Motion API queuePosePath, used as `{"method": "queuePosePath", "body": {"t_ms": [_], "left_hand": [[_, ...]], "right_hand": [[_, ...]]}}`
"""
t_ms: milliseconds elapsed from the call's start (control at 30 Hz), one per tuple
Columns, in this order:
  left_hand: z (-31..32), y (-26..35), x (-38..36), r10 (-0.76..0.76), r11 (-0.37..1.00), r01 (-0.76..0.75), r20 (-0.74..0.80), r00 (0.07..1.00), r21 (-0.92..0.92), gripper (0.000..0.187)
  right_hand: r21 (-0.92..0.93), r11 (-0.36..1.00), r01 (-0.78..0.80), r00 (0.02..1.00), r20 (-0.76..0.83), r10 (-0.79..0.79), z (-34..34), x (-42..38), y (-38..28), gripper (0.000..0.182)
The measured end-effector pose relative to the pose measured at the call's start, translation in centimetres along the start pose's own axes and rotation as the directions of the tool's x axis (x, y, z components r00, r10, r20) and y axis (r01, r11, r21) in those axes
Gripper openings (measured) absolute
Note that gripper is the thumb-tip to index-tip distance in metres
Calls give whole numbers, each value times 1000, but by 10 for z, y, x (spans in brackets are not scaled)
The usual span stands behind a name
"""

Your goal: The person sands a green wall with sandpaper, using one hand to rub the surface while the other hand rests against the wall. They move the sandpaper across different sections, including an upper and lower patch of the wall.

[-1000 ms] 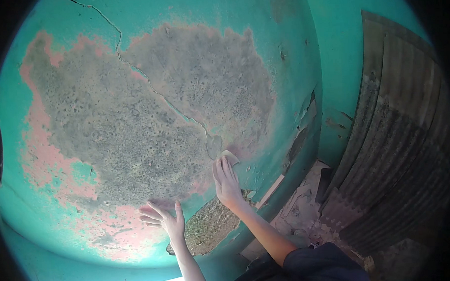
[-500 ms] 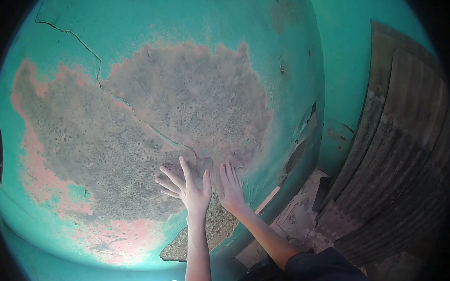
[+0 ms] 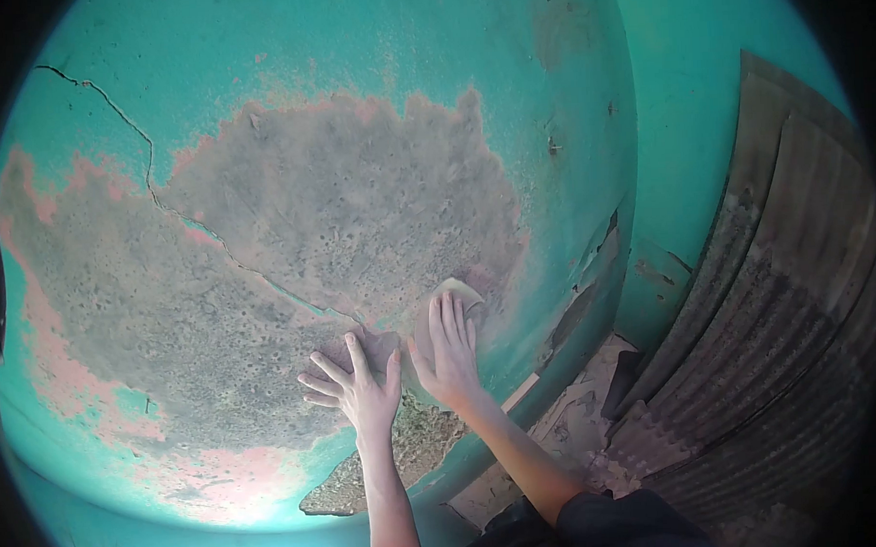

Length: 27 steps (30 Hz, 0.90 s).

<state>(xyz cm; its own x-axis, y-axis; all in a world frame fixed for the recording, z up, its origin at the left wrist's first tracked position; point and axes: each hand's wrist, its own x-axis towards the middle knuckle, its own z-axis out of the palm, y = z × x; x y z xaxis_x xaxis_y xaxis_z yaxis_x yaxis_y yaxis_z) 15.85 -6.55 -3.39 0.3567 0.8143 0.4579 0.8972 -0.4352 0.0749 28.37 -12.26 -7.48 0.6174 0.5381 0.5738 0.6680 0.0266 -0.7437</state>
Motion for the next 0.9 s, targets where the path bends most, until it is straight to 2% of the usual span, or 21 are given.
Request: {"method": "queuePosePath", "body": {"t_ms": [67,100,167,333,433,500,567,600,667,700,767,833,900], "left_hand": [[16,-8,0,140,983,-109,-219,965,147,87],[18,-10,0,134,983,-102,-219,966,149,87],[20,-12,0,167,978,-129,-244,955,167,87],[21,-12,-1,160,981,-126,-244,956,147,87],[23,-15,-1,171,980,-137,-248,954,147,87],[20,-11,-1,180,977,-141,-270,946,158,87],[8,-4,-1,62,997,-68,-160,985,-37,74],[4,-1,-1,57,997,-65,-164,985,-41,74],[-2,2,0,-19,998,20,18,1000,-59,86],[2,1,-1,-20,998,21,14,1000,-60,86],[15,-6,-3,77,997,-75,-146,986,17,86],[20,-9,-2,93,995,-85,-169,981,53,87],[22,-9,-3,106,992,-91,-189,976,86,87]], "right_hand": [[21,999,32,998,-45,-32,-5,19,2,79],[38,997,63,993,-98,-59,-5,23,3,79],[45,998,54,996,-73,-51,0,15,5,79],[-9,997,71,997,-5,-71,6,-3,7,83],[-37,996,81,996,-41,-82,-13,32,-3,86],[0,989,150,982,-113,-149,-26,55,-13,87],[-12,990,140,987,-76,-140,-24,47,-11,87],[-21,992,124,991,-43,-124,-22,39,-9,86],[-26,990,136,991,-13,-136,-8,9,4,86],[-30,989,142,990,18,-141,-9,5,0,86],[-49,989,137,991,6,-137,-15,15,3,87],[-68,990,128,992,2,-128,-25,39,-4,87],[-54,982,180,977,-109,-185,-31,61,-7,87]]}}
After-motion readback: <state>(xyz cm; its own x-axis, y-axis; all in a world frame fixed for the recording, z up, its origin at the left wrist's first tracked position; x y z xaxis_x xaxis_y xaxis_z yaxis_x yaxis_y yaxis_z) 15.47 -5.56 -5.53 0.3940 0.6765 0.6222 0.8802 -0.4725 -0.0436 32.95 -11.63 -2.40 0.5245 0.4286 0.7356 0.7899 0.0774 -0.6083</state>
